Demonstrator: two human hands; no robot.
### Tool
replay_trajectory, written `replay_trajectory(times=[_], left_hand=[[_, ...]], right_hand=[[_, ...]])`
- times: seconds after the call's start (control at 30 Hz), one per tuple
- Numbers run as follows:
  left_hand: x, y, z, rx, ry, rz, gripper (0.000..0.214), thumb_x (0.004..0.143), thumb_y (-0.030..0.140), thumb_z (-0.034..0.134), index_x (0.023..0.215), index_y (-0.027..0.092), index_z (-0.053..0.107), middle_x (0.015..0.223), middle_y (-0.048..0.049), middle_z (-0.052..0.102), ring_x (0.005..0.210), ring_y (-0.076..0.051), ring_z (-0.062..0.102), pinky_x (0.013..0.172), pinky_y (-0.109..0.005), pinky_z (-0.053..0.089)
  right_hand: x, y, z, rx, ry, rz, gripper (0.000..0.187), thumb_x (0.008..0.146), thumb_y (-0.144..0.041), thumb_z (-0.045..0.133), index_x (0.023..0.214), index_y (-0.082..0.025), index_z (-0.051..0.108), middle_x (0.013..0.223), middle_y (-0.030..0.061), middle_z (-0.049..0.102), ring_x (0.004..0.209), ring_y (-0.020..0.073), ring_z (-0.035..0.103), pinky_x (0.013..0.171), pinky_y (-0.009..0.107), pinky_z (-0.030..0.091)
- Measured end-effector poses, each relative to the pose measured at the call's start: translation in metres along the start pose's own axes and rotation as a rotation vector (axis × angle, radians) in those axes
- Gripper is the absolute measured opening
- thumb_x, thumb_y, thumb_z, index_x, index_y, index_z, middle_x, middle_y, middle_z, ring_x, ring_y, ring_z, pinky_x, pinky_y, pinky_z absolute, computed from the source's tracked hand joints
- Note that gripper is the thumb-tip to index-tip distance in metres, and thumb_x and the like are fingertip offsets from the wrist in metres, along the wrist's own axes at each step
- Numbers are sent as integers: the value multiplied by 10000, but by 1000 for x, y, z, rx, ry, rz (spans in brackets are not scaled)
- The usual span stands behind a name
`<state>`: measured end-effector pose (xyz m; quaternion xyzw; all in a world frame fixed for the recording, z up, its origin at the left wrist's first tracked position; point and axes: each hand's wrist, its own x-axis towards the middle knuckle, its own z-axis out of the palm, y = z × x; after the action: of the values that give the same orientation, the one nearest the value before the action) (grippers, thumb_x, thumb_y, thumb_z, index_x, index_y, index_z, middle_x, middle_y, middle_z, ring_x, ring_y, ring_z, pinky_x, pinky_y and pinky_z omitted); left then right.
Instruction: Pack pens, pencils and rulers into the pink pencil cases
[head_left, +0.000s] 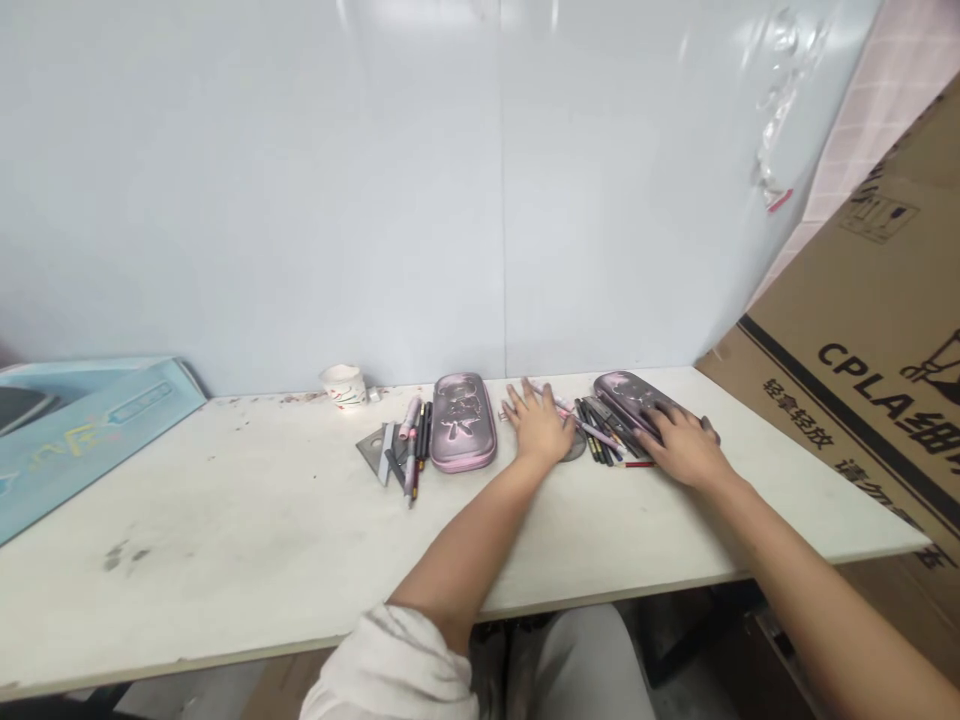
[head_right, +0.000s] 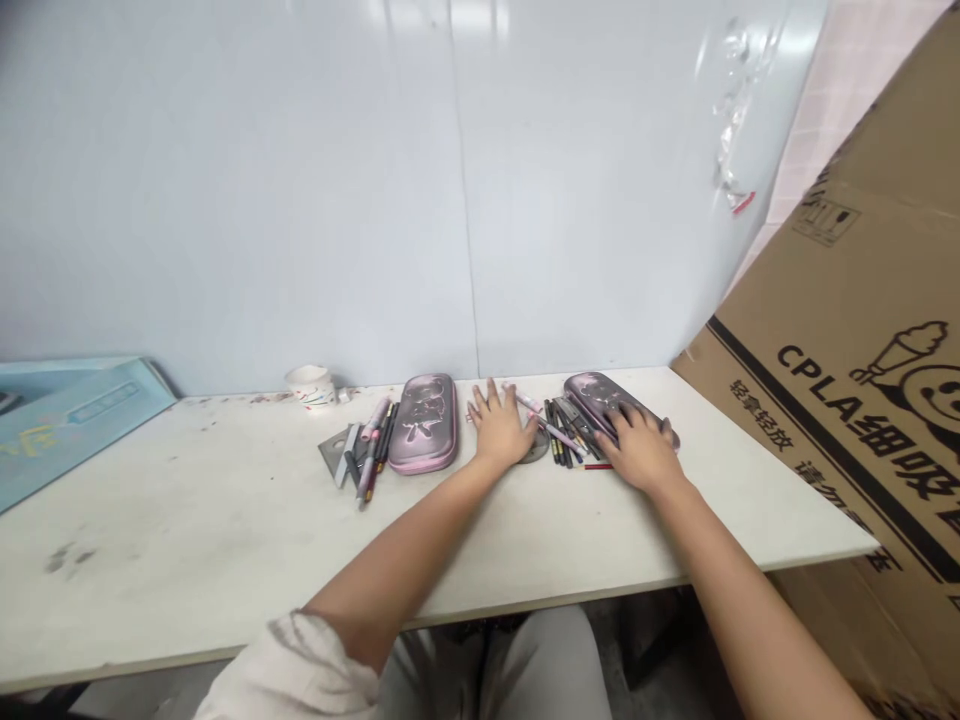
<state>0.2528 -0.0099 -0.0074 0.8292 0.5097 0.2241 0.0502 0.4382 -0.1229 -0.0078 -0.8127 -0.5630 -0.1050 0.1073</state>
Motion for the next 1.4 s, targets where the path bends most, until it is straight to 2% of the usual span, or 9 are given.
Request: replay_trajectory(times=[0.1,0.27,0.4,0.57,0.7,0.87,1.1,1.23,1.4], left_hand=[[8,-13,4,-50,-29,-161,738,780,545,373,1345,79,283,1455,-228,169,1339,-421,61,1037,-578,133],[12,-5,3,-188,-198,162,642,801,512,370,1322,139,343,1388,-142,365,1316,-309,242,1063,-466,213],[7,-10,-25,-253,-80,329,504,839,430,346,1305,237,358,1403,-55,362,1332,-243,214,1081,-481,167],[-7,-67,-67,-195,65,252,443,834,376,381,1219,168,441,1262,-114,485,1212,-242,383,1053,-410,234],[-24,-118,-83,-68,34,101,503,815,393,410,1239,122,421,1258,-156,477,1193,-283,397,1025,-416,252],[-38,-145,-80,-15,-19,-18,605,820,529,345,1256,113,402,1279,-186,469,1257,-330,317,1042,-480,173],[-40,-144,-71,-81,-8,7,631,814,523,375,1294,113,362,1321,-204,427,1294,-347,269,1068,-523,36],[-39,-149,-82,-430,135,120,638,798,425,483,1334,148,278,1361,-176,373,1277,-297,322,1051,-468,223],[-42,-146,-104,-834,554,63,693,753,422,595,1325,228,254,1334,-134,378,1190,-233,426,976,-376,354]], right_hand=[[2,-24,-2,25,1,-57,521,861,-497,293,1260,-205,458,1380,113,386,1260,287,317,1001,528,229],[4,-54,-8,59,12,-205,456,865,-438,323,1210,-196,500,1317,105,453,1222,267,368,994,472,266],[6,-75,-9,98,54,-285,419,868,-376,340,1194,-176,511,1287,108,479,1207,257,385,983,413,305],[9,-126,1,142,10,-423,418,867,-325,357,1203,-121,498,1247,134,503,1156,229,434,964,349,333],[13,-157,18,93,-70,-531,377,884,-276,343,1203,-157,505,1257,109,503,1169,229,423,983,378,299],[28,-168,23,25,-62,-362,341,893,-228,322,1131,-153,556,1192,140,551,1140,252,455,950,417,306],[29,-215,22,564,-163,-134,471,882,-483,321,1193,-162,468,1067,131,640,986,205,597,820,321,424],[19,-222,29,983,-117,-114,536,819,-504,452,1259,-210,362,1042,113,652,933,208,621,812,373,458],[3,-230,15,1226,205,-329,514,810,-411,520,1253,-243,319,1227,111,529,1115,209,523,939,405,408]])
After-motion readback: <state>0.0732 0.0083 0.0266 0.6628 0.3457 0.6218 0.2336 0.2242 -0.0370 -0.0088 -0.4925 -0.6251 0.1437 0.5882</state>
